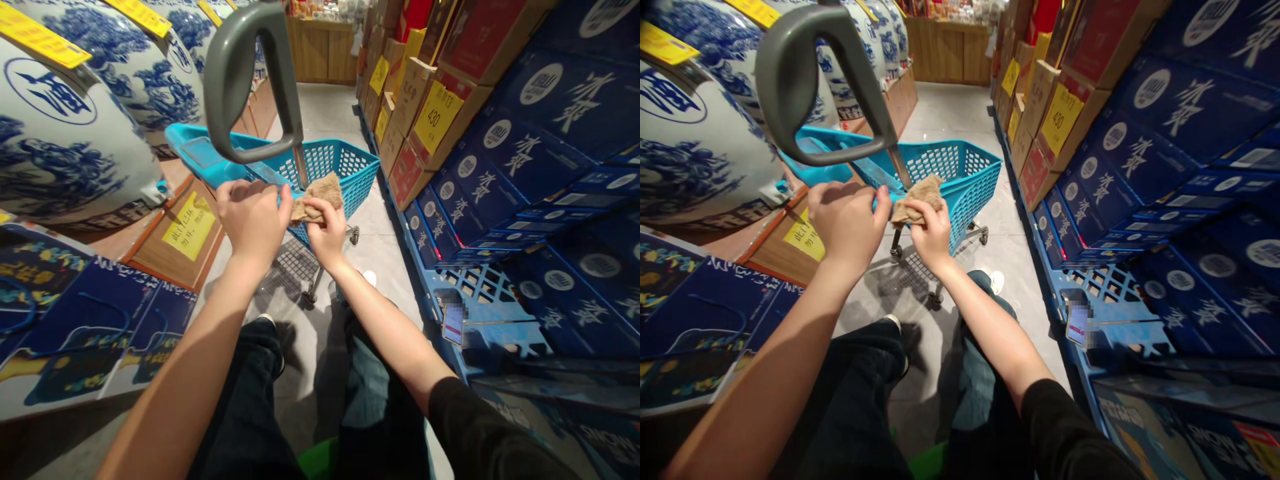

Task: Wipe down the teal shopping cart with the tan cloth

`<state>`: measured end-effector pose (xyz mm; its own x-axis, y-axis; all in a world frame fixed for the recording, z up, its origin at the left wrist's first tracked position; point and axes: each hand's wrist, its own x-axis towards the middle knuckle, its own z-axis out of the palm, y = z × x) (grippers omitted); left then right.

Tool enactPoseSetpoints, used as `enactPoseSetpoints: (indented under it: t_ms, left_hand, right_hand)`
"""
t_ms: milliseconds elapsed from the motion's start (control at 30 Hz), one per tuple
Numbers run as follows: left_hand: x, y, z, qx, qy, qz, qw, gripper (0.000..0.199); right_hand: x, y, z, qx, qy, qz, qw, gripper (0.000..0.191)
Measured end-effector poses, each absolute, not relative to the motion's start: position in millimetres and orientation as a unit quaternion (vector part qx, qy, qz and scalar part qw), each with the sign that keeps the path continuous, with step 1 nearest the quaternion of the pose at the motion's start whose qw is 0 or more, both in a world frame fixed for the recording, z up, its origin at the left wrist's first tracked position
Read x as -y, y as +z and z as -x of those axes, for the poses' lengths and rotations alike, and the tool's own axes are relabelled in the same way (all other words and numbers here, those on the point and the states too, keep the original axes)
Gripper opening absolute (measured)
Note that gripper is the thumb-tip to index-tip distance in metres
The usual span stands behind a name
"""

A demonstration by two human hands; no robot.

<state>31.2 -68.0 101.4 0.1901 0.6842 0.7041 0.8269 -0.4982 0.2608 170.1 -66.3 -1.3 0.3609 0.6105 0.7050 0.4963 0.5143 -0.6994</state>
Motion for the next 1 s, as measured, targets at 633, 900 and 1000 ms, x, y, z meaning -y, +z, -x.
enactPoseSetpoints:
  t_ms: [633, 900, 1000]
  left_hand:
    - [23.6, 124.6, 49.3, 0.395, -0.349, 0.848, -0.050, 0.048]
    - [51.4, 120.3, -5.6, 0.442, -0.360, 0.822, -0.008, 0.039]
    - [63.5, 119.7, -37.7, 0.447, -0.365, 0.817, 0.010, 0.039]
  right_hand:
    - [76.9, 5.2, -193.1, 0.577, 0.044, 0.470, 0.666, 0.042]
    - [92.8, 19.2, -201.8, 0.502, 0.008, 0.495, 0.710, 0.037]
    - [103.7, 22.7, -211.2, 0.527, -0.067, 0.490, 0.691, 0.035]
